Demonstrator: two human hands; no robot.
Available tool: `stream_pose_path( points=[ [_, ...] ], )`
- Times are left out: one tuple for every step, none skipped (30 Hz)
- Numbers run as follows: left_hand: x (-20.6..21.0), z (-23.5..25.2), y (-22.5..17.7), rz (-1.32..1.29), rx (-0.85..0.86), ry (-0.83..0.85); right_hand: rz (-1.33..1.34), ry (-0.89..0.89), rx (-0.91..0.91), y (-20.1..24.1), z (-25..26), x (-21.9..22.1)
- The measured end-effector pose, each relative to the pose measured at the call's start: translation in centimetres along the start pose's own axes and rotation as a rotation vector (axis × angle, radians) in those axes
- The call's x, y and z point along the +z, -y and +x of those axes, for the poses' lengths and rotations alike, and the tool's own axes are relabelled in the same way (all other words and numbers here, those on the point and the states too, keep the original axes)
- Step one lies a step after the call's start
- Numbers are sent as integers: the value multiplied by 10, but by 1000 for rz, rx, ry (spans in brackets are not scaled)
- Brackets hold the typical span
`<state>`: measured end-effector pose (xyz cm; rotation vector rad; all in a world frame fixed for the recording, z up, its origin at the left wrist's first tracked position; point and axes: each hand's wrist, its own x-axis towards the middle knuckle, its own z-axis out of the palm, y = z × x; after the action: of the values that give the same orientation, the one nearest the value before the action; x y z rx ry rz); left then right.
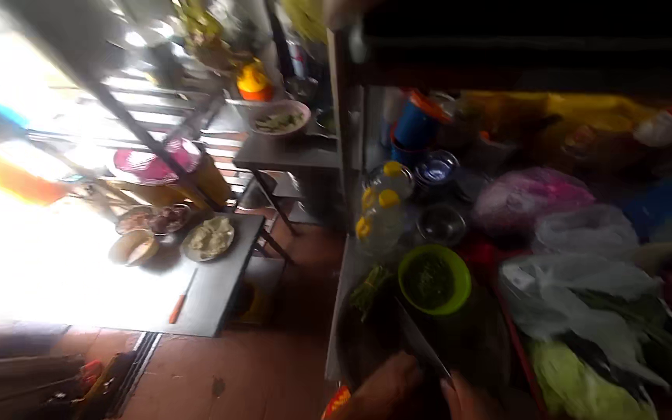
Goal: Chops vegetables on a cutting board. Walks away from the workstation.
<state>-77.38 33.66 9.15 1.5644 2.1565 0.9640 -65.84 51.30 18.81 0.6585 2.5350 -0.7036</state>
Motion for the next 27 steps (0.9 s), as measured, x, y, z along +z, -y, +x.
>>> stream_pose_path(
  points=[
    [1, 0, 0, -1, -1, 17, 6, 25, 41, 0, 2, 3],
    [2, 0, -1, -7, -9, 19, 16, 45, 65, -1, 5, 5],
    [3, 1, -2, -13, -19, 7, 18, 73, 70, -1, 7, 1],
    [4, 0, -3, -28, -32, -5, 10, 105, 73, 1, 8, -6],
    [5, 0, -4, -49, -41, -17, -8, 137, 80, 5, 6, -14],
    [4, 0, -2, -68, -44, -35, -23, 158, 91, 9, 5, -20],
    [3, 1, -1, -81, -39, -50, -34, 162, 100, 12, 3, -20],
    [2, 2, 0, -83, -25, -62, -33, 150, 102, 10, 2, -13],
    [3, 3, 2, -86, -10, -71, -13, 116, 98, 5, 3, 0],
    [3, 3, 1, -87, 0, -75, 7, 90, 97, 1, 3, 10],
    [4, 4, 2, -89, 6, -80, 16, 97, 101, -1, 4, 9],
    [3, 5, 2, -88, 5, -83, 12, 129, 106, 2, 6, 1],
    [3, 4, 1, -83, 1, -81, -1, 168, 110, 7, 5, -9],
    [3, 3, 1, -75, 2, -79, -21, 199, 115, 13, 3, -18],
    [4, 3, 3, -68, 7, -80, -30, 209, 118, 17, 1, -20],
    [4, 4, 4, -65, 14, -85, -24, 190, 118, 17, 0, -14],
    [4, 5, 5, -66, 19, -84, -5, 135, 107, 12, -1, 0],
    [5, 5, 5, -71, 23, -76, 14, 82, 100, 5, -1, 13],
    [5, 6, 5, -76, 28, -72, 23, 58, 95, 1, 0, 17],
    [5, 8, 6, -75, 30, -76, 17, 77, 95, 3, 3, 11],
    [5, 6, 5, -74, 25, -73, -2, 117, 99, 8, 2, 0],
    [4, 3, 5, -75, 22, -66, -22, 150, 108, 15, 0, -8],
    [3, 3, 6, -75, 23, -69, -28, 166, 117, 20, -1, -11],
    [3, 4, 7, -76, 25, -76, -20, 153, 120, 20, -1, -6],
    [4, 5, 8, -80, 29, -79, -3, 122, 118, 15, -1, 5],
    [6, 6, 8, -85, 33, -74, 3, 95, 118, 10, -1, 14],
    [6, 7, 8, -89, 38, -71, 3, 91, 118, 8, 0, 15]
  ],
)
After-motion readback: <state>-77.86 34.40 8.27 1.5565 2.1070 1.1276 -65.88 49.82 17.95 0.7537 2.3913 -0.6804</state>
